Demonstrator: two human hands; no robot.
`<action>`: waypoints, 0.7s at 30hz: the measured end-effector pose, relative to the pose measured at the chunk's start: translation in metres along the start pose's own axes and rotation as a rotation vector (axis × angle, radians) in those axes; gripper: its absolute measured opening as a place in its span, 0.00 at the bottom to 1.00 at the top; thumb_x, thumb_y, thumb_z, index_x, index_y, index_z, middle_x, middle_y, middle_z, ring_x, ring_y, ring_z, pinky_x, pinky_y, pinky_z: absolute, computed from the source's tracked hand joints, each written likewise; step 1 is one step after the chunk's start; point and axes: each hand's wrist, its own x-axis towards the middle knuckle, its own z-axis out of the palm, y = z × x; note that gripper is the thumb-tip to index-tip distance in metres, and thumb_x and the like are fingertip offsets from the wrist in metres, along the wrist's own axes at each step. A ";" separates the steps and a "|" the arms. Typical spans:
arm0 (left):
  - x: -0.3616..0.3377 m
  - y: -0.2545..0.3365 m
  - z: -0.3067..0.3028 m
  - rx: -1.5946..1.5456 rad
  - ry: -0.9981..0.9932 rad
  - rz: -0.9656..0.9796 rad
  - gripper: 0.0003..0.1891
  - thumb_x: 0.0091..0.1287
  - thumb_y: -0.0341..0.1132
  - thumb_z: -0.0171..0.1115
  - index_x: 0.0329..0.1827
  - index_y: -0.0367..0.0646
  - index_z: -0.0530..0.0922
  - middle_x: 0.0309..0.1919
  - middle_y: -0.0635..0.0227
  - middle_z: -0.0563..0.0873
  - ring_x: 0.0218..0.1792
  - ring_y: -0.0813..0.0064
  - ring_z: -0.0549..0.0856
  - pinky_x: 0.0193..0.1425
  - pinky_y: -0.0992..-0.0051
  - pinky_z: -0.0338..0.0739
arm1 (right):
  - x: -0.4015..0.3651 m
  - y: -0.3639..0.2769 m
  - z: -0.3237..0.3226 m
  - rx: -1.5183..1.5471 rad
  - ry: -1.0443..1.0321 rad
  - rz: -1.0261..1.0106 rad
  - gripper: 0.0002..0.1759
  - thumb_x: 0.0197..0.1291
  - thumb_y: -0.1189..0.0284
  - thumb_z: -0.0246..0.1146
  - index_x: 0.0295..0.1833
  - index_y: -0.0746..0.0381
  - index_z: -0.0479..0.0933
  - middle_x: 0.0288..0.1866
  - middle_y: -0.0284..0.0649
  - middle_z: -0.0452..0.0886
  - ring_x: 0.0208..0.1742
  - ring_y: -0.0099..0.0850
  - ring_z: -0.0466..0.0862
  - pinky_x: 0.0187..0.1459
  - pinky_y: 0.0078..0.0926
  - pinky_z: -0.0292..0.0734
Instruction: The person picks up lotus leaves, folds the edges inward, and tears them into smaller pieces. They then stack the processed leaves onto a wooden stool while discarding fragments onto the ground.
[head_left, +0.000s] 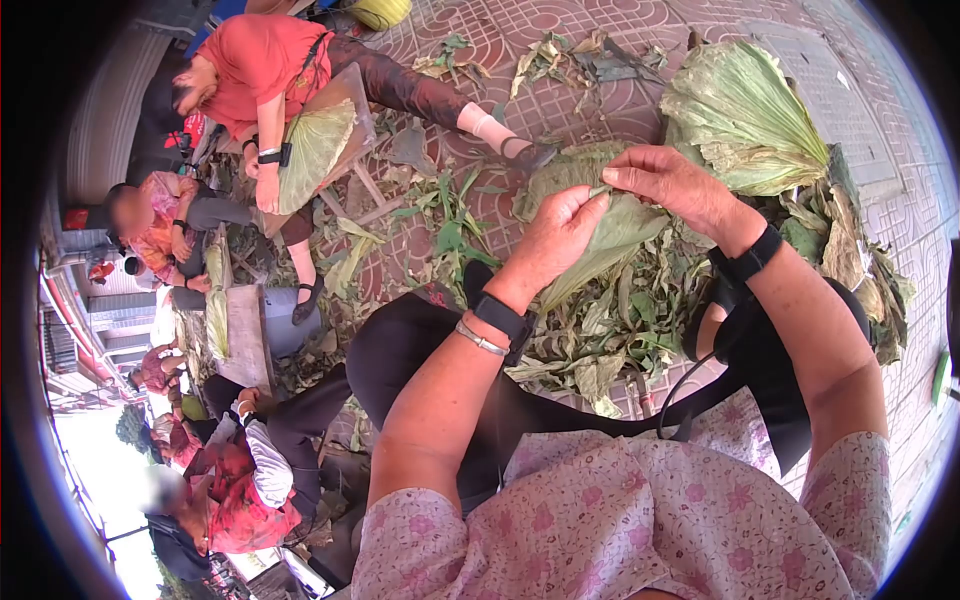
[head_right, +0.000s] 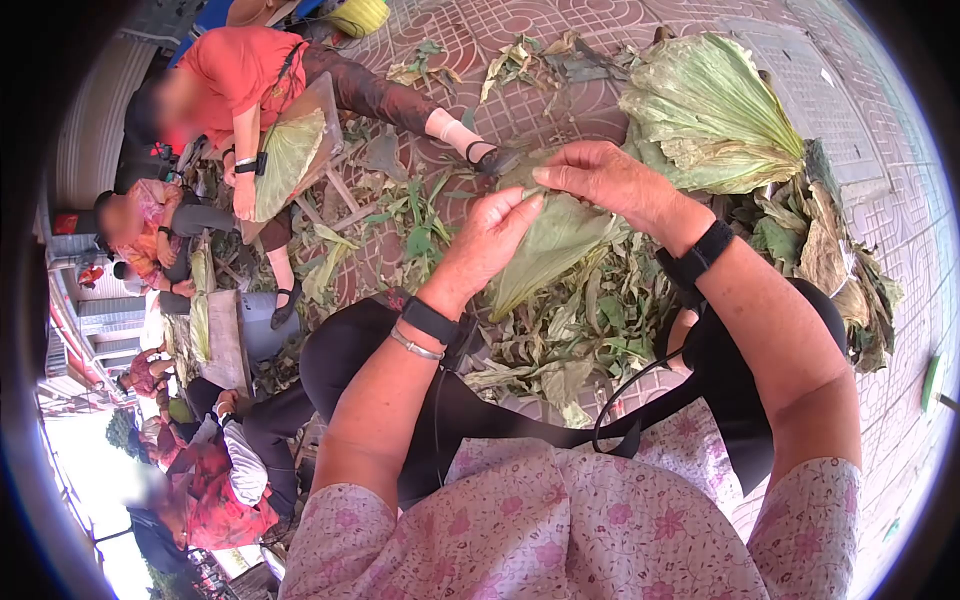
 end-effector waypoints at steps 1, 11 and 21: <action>0.000 0.000 0.002 -0.018 0.004 0.007 0.14 0.78 0.36 0.55 0.34 0.38 0.73 0.26 0.82 0.66 0.29 0.89 0.64 0.30 0.78 0.63 | -0.001 -0.001 0.001 0.007 -0.002 0.006 0.13 0.66 0.66 0.70 0.50 0.62 0.84 0.37 0.27 0.82 0.41 0.17 0.77 0.45 0.18 0.71; 0.002 -0.012 0.001 -0.086 0.035 -0.024 0.14 0.78 0.40 0.54 0.40 0.36 0.77 0.28 0.80 0.72 0.31 0.87 0.68 0.35 0.78 0.67 | 0.008 0.007 -0.005 0.020 -0.050 0.028 0.11 0.64 0.67 0.71 0.47 0.62 0.85 0.40 0.29 0.84 0.43 0.19 0.78 0.48 0.19 0.73; 0.002 -0.015 0.007 -0.041 0.017 -0.004 0.15 0.78 0.39 0.56 0.33 0.36 0.73 0.24 0.79 0.67 0.28 0.87 0.65 0.29 0.75 0.64 | 0.009 0.007 -0.001 -0.126 -0.038 -0.035 0.08 0.64 0.70 0.70 0.45 0.61 0.84 0.38 0.27 0.83 0.41 0.17 0.78 0.47 0.19 0.74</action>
